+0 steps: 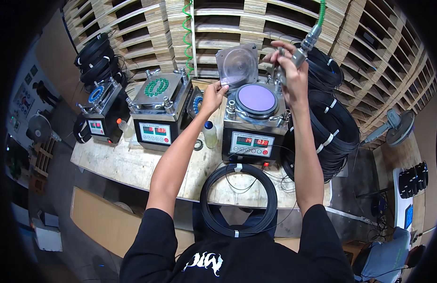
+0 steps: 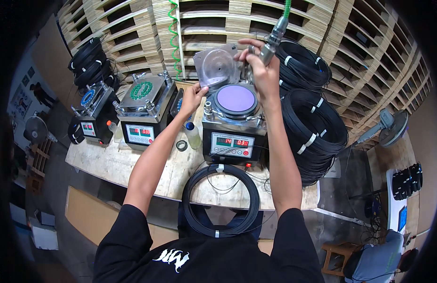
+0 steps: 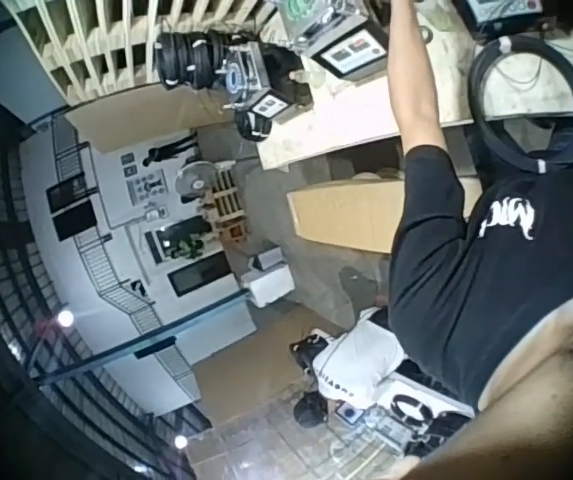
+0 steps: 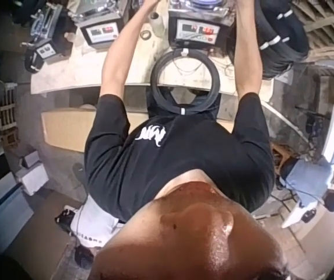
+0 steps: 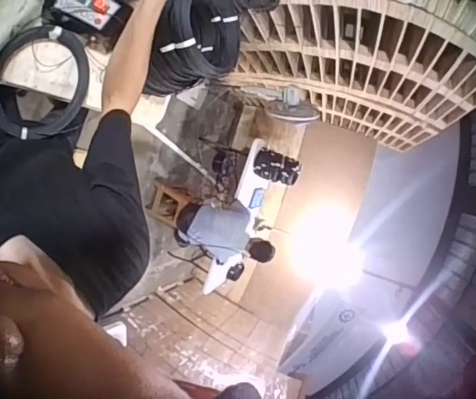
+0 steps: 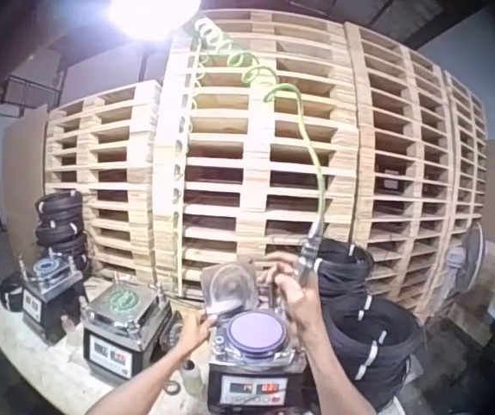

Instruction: The recorder is operating fiber optic polishing machines, loading jigs with cables and applying polishing liquid and air to the plates.

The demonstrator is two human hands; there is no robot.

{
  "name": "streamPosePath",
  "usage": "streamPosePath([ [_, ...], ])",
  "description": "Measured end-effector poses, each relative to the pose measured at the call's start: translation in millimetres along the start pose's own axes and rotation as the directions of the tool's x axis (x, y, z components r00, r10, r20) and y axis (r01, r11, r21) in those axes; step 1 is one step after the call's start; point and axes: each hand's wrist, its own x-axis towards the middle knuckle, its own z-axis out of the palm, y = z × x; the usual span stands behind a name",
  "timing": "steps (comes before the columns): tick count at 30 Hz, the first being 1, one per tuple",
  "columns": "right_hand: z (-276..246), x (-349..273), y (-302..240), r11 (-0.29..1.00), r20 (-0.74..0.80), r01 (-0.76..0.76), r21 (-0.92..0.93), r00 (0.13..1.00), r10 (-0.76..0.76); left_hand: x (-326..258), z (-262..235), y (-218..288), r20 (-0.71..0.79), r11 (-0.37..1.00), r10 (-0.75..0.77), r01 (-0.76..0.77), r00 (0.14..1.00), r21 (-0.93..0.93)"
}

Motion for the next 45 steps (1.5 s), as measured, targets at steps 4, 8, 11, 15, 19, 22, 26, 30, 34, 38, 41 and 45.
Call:
streamPosePath([
  [4,-18.7,16.8,13.0,0.974,-0.069,0.071,-0.214,0.994,-0.088,1.7,-1.4,-5.1,-0.032,0.999,0.039,-0.039,0.999,0.001],
  [8,-29.1,-10.1,23.1,0.936,-0.029,-0.042,-0.349,0.999,0.034,0.1,-4.7,0.8,-0.038,0.999,0.007,-0.005,0.999,0.045],
  [11,-18.7,-25.9,29.0,0.986,0.019,-0.135,-0.093,0.990,0.137,2.2,-1.7,3.2,-0.011,1.000,-0.002,0.002,1.000,-0.011],
  [15,-24.0,-28.2,22.1,0.960,0.024,-0.057,-0.275,0.998,0.066,2.3,-1.5,-8.0,-0.044,0.998,0.017,-0.015,0.999,0.055],
  [19,-47.3,-52.4,-13.7,0.914,0.113,-0.342,-0.217,0.922,0.371,-0.5,-0.6,-5.2,-0.029,0.996,0.002,0.001,1.000,0.091],
  [22,-52.2,-64.2,-30.7,0.878,0.094,-0.356,-0.319,0.910,0.403,2.1,-7.9,-9.1,-0.018,1.000,-0.005,0.005,1.000,0.028],
  [26,-55.5,-68.8,-62.2,0.904,0.106,-0.407,-0.129,0.901,0.421,0.7,-4.3,0.2,-0.024,1.000,0.004,-0.004,1.000,-0.001],
  [30,-59.7,-76.4,-72.7,0.886,0.150,-0.385,-0.259,0.890,0.431,0.8,-10.0,21.3,0.049,0.997,-0.080,0.079,0.996,0.010],
  [34,-75.5,-84.5,-74.0,0.787,0.077,-0.329,-0.523,0.901,0.428,-14.7,-1.3,91.1,-0.423,0.923,0.342,-0.214,0.839,0.321],
  [38,-92.9,-85.1,-78.3,0.762,0.012,-0.431,-0.483,0.867,0.498,-11.7,14.3,141.2,0.472,0.821,0.292,-0.471,0.832,0.323],
  [41,-103.6,-88.0,-74.9,0.787,0.007,-0.412,-0.459,0.884,0.467,0.8,35.7,133.5,0.696,0.771,0.256,-0.576,0.671,0.272],
  [45,-102.3,-95.0,-75.4,0.787,0.038,-0.405,-0.465,0.879,0.475,17.8,42.6,118.1,0.837,0.772,0.152,-0.591,0.526,0.232],
])
